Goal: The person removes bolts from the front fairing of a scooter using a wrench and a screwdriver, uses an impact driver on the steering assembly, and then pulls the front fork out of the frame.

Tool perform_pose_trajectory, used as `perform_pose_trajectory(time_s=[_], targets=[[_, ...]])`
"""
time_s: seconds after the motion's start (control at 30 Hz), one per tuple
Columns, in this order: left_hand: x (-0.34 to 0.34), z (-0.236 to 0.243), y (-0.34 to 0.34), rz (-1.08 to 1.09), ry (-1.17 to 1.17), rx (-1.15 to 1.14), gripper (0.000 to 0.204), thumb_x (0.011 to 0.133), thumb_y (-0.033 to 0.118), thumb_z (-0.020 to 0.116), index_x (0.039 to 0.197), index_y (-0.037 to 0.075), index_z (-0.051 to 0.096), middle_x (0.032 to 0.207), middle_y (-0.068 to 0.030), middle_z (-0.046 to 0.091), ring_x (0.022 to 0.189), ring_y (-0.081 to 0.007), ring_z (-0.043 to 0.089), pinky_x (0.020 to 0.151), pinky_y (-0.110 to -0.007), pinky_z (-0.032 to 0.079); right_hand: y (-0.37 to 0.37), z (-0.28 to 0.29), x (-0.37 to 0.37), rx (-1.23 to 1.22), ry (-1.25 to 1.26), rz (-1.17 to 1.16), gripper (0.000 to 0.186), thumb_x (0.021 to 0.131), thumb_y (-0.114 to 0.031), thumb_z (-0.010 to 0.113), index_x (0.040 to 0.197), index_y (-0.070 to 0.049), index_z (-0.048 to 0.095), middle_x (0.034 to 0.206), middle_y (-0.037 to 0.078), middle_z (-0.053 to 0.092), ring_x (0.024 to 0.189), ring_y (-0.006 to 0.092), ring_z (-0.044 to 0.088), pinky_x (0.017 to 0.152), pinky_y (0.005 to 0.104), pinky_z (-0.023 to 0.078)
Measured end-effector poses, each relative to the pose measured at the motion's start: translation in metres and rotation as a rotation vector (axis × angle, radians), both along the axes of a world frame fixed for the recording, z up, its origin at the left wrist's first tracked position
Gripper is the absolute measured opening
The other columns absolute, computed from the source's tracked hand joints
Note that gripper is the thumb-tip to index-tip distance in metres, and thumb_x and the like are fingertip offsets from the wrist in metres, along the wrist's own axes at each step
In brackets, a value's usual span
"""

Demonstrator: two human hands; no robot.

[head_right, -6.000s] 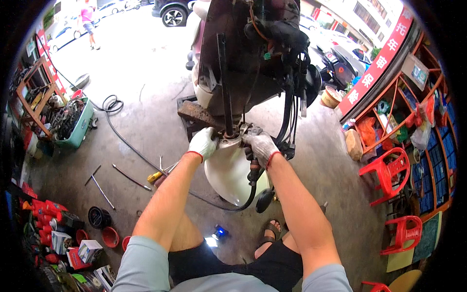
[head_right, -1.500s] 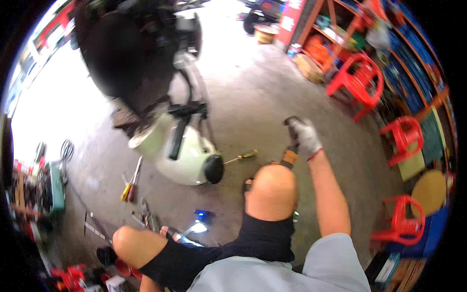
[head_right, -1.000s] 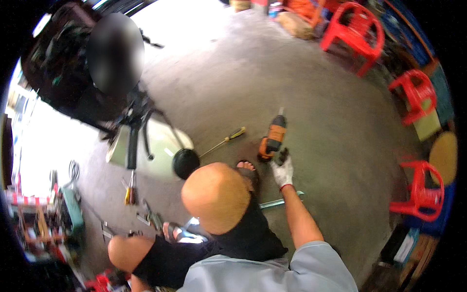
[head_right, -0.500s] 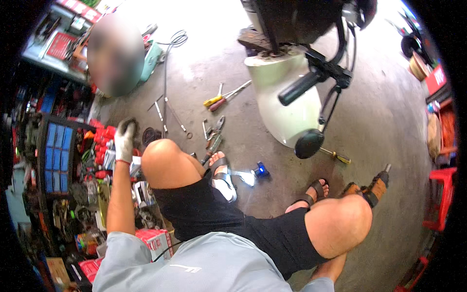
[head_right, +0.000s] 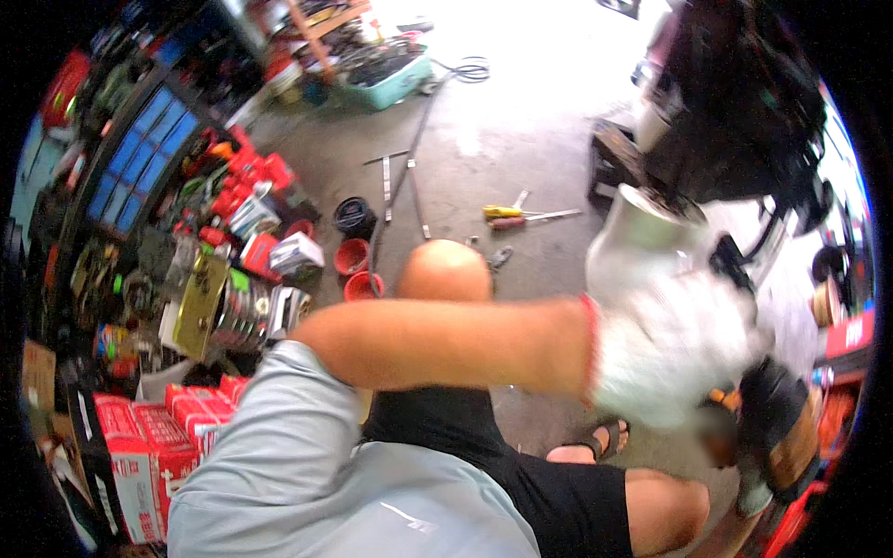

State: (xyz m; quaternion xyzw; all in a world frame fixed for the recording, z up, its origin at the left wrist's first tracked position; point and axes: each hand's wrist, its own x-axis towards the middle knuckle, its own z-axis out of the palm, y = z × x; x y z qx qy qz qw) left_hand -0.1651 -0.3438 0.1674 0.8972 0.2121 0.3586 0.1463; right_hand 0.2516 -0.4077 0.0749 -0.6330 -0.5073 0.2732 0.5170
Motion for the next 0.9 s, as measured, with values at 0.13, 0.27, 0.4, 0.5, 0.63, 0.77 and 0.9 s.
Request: perform_pose_trajectory(time_s=[0.13, 0.27, 0.4, 0.5, 0.63, 0.77, 0.9], targets=[[-0.003, -0.049, -0.013, 0.174, 0.066, -0.147, 0.025, 0.067, 0.019, 0.071, 0.083, 0.001, 0.064, 0.071, -0.0147, 0.068, 0.068, -0.0313, 0.071, 0.057, -0.041, 0.054, 0.023, -0.002, -0.052, -0.037, -0.008, 0.085, 0.043, 0.083, -0.020, 0.076, 0.119, -0.004, 0.061, 0.111, 0.006, 0.065, 0.102, 0.0178, 0.062, 0.095, 0.0343, 0.048], [-0.005, -0.107, -0.023, 0.248, -0.022, -0.205, 0.019, 0.067, 0.017, 0.070, 0.080, 0.004, 0.066, 0.067, -0.0132, 0.068, 0.064, -0.0301, 0.070, 0.054, -0.041, 0.053, 0.030, -0.017, -0.078, -0.093, 0.006, 0.117, 0.043, 0.082, -0.019, 0.076, 0.120, -0.004, 0.061, 0.113, 0.006, 0.065, 0.103, 0.0178, 0.061, 0.096, 0.0342, 0.048], [-0.018, -0.127, -0.022, 0.246, 0.002, -0.219, 0.015, 0.066, 0.019, 0.070, 0.074, 0.008, 0.067, 0.066, -0.0132, 0.068, 0.062, -0.0307, 0.070, 0.056, -0.042, 0.053, 0.046, -0.033, -0.097, -0.126, 0.020, 0.174, 0.044, 0.081, -0.018, 0.076, 0.121, -0.005, 0.061, 0.114, 0.005, 0.065, 0.104, 0.0177, 0.061, 0.097, 0.0342, 0.048], [-0.029, -0.127, -0.022, 0.279, -0.041, -0.172, 0.015, 0.063, 0.021, 0.069, 0.069, 0.008, 0.067, 0.063, -0.0129, 0.067, 0.060, -0.0304, 0.069, 0.053, -0.040, 0.050, 0.052, -0.042, -0.109, -0.161, 0.028, 0.209, 0.045, 0.081, -0.017, 0.077, 0.122, -0.005, 0.060, 0.115, 0.005, 0.065, 0.105, 0.0177, 0.061, 0.097, 0.0341, 0.047], [-0.034, -0.126, -0.022, 0.307, -0.070, -0.144, 0.017, 0.062, 0.023, 0.070, 0.069, 0.008, 0.067, 0.062, -0.0125, 0.066, 0.060, -0.0301, 0.068, 0.052, -0.042, 0.049, 0.056, -0.038, -0.115, -0.183, 0.025, 0.245, 0.046, 0.080, -0.016, 0.077, 0.122, -0.006, 0.060, 0.116, 0.005, 0.065, 0.106, 0.0177, 0.061, 0.098, 0.0340, 0.047], [-0.013, -0.132, -0.016, 0.426, -0.118, -0.156, 0.031, 0.058, 0.030, 0.077, 0.075, 0.005, 0.068, 0.070, -0.0136, 0.069, 0.066, -0.0301, 0.070, 0.056, -0.042, 0.052, 0.057, -0.034, -0.117, -0.213, 0.018, 0.271, 0.047, 0.080, -0.015, 0.077, 0.123, -0.006, 0.060, 0.117, 0.005, 0.064, 0.107, 0.0176, 0.061, 0.099, 0.0340, 0.047], [-0.023, -0.111, -0.031, 0.275, -0.128, -0.253, 0.065, 0.045, 0.045, 0.086, 0.085, -0.002, 0.067, 0.075, -0.0161, 0.070, 0.070, -0.0329, 0.070, 0.059, -0.035, 0.056, 0.053, -0.035, -0.112, -0.240, 0.022, 0.274, 0.049, 0.079, -0.014, 0.077, 0.124, -0.007, 0.060, 0.118, 0.004, 0.064, 0.108, 0.0176, 0.060, 0.100, 0.0339, 0.047]])
